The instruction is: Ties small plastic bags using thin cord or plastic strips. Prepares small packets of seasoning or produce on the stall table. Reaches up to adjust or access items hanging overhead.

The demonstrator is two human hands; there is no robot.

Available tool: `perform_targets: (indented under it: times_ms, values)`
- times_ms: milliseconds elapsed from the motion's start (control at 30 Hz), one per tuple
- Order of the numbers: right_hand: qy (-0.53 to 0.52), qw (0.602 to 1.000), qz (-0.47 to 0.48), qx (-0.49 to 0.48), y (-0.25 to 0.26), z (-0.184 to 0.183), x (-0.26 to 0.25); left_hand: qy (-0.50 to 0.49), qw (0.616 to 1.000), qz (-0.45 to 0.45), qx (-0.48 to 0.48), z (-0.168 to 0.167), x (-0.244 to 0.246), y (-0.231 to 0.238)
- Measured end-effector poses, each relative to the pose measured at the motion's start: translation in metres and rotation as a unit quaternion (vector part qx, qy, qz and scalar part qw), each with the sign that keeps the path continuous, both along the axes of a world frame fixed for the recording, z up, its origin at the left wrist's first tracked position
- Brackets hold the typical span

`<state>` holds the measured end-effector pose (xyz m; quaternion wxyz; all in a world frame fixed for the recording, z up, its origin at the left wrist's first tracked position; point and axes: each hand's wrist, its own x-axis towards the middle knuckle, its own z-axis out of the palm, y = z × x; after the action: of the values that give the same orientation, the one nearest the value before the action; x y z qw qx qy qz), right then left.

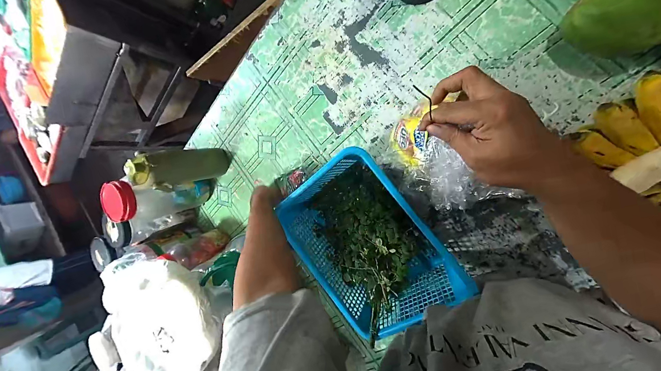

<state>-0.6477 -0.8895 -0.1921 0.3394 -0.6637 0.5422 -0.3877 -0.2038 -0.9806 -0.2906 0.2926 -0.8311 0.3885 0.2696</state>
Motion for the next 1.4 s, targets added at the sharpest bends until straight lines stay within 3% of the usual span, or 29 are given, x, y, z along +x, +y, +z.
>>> perform_targets:
  times_ms: [67, 133, 267, 400, 500, 633, 733, 833, 933, 1000, 1100, 1300, 1400]
  values:
    - [-0.044, 0.998, -0.014, -0.033, 0.008, -0.002, -0.010, -0.024, 1.000, -0.001, -0.008, -0.014, 0.007, 0.003]
    - [-0.098, 0.993, -0.020, -0.058, 0.014, -0.005, -0.022, -0.008, 0.996, 0.001, -0.093, -0.001, 0.009, -0.006]
    - [-0.117, 0.991, -0.021, -0.061, 0.014, -0.003, -0.048, 0.147, 0.959, -0.041, -0.237, 0.085, -0.021, -0.010]
    - [-0.093, 0.991, -0.027, -0.095, 0.028, 0.025, -0.052, 0.243, 0.899, -0.109, -0.349, 0.168, -0.061, 0.022]
    - [-0.075, 0.988, -0.022, -0.135, 0.042, 0.057, -0.056, 0.346, 0.782, -0.145, -0.497, 0.220, -0.077, 0.057]
    - [-0.126, 0.972, -0.044, -0.193, 0.073, 0.099, -0.063, 0.495, 0.599, -0.198, -0.598, 0.281, -0.089, 0.091]
    - [-0.154, 0.961, -0.069, -0.220, 0.104, 0.121, -0.058, 0.560, 0.545, -0.132, -0.610, 0.309, -0.095, 0.114]
    - [-0.154, 0.952, -0.097, -0.246, 0.142, 0.135, -0.051, 0.620, 0.536, -0.179, -0.544, 0.321, -0.103, 0.149]
    - [-0.120, 0.958, -0.125, -0.229, 0.186, 0.141, -0.044, 0.615, 0.550, -0.256, -0.504, 0.326, -0.127, 0.200]
    - [-0.090, 0.962, -0.132, -0.223, 0.216, 0.142, -0.035, 0.576, 0.539, -0.289, -0.543, 0.323, -0.139, 0.227]
    - [-0.060, 0.970, -0.137, -0.193, 0.270, 0.137, -0.009, 0.552, 0.515, -0.257, -0.604, 0.312, -0.142, 0.262]
    - [-0.044, 0.985, -0.159, -0.059, 0.384, 0.121, 0.055, 0.523, 0.640, -0.172, -0.536, 0.317, -0.110, 0.331]
    - [-0.049, 0.991, -0.121, -0.009, 0.421, 0.112, 0.078, 0.498, 0.684, -0.197, -0.495, 0.302, -0.096, 0.360]
